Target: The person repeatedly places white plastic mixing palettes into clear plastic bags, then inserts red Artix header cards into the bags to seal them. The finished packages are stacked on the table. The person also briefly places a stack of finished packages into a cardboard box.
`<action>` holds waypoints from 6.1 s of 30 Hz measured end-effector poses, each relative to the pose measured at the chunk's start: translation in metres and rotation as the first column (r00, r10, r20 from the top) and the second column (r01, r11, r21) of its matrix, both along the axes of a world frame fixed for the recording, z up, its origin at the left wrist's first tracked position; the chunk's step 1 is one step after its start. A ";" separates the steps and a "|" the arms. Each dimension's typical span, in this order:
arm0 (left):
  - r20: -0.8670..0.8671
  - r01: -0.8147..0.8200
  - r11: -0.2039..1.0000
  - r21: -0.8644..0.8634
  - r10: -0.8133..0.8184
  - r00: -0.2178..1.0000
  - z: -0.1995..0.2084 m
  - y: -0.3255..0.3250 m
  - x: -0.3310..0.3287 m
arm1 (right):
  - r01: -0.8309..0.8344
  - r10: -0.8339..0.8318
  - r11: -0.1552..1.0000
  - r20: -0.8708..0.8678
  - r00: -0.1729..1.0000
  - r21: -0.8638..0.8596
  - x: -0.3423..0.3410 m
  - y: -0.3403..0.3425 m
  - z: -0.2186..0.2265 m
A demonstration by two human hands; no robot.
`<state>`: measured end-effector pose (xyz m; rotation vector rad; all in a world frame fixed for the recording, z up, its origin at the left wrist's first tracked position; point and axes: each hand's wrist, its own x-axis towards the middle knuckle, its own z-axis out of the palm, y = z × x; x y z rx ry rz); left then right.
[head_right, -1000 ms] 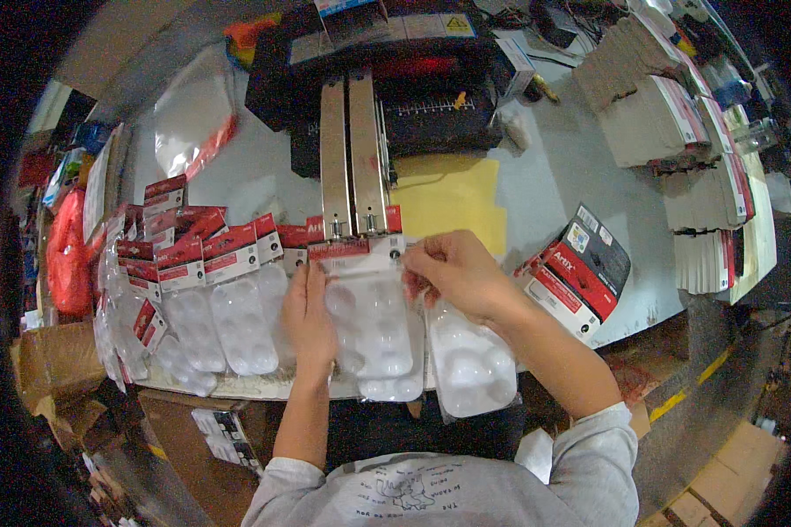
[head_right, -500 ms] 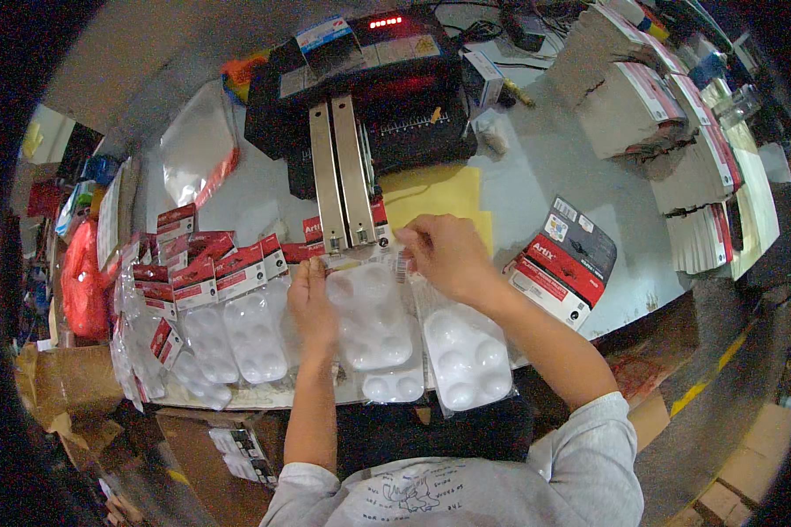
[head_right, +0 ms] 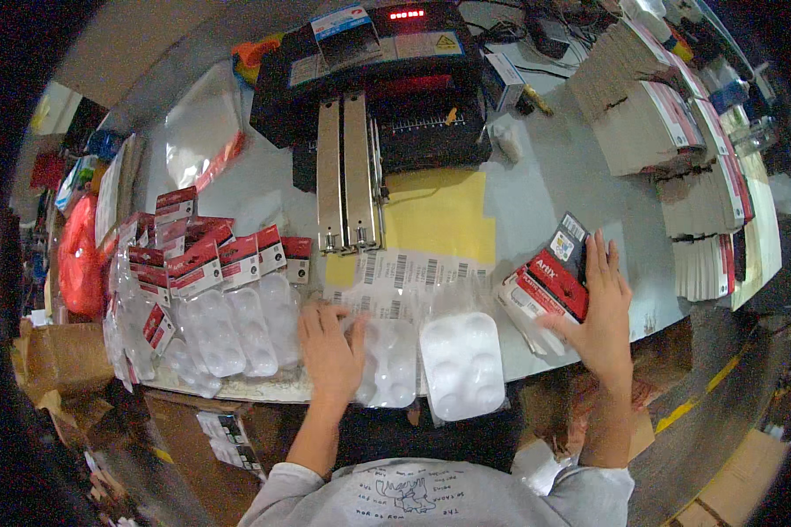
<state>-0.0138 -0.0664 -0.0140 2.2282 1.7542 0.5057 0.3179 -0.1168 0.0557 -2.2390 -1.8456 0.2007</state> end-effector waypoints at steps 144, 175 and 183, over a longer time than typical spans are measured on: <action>0.798 0.270 0.827 -0.494 0.308 0.518 0.080 -0.012 0.009 | -0.393 0.231 0.917 -0.703 0.673 -0.075 -0.124 0.062 0.057; 0.766 -0.095 0.914 -0.395 0.385 0.514 0.024 0.019 0.011 | -0.226 -0.382 0.892 -0.920 0.090 -0.392 -0.126 0.074 -0.016; 0.802 -0.083 0.914 -0.396 0.389 0.453 0.030 0.026 0.009 | -0.195 -0.394 0.893 -0.914 0.090 -0.405 -0.127 0.078 -0.010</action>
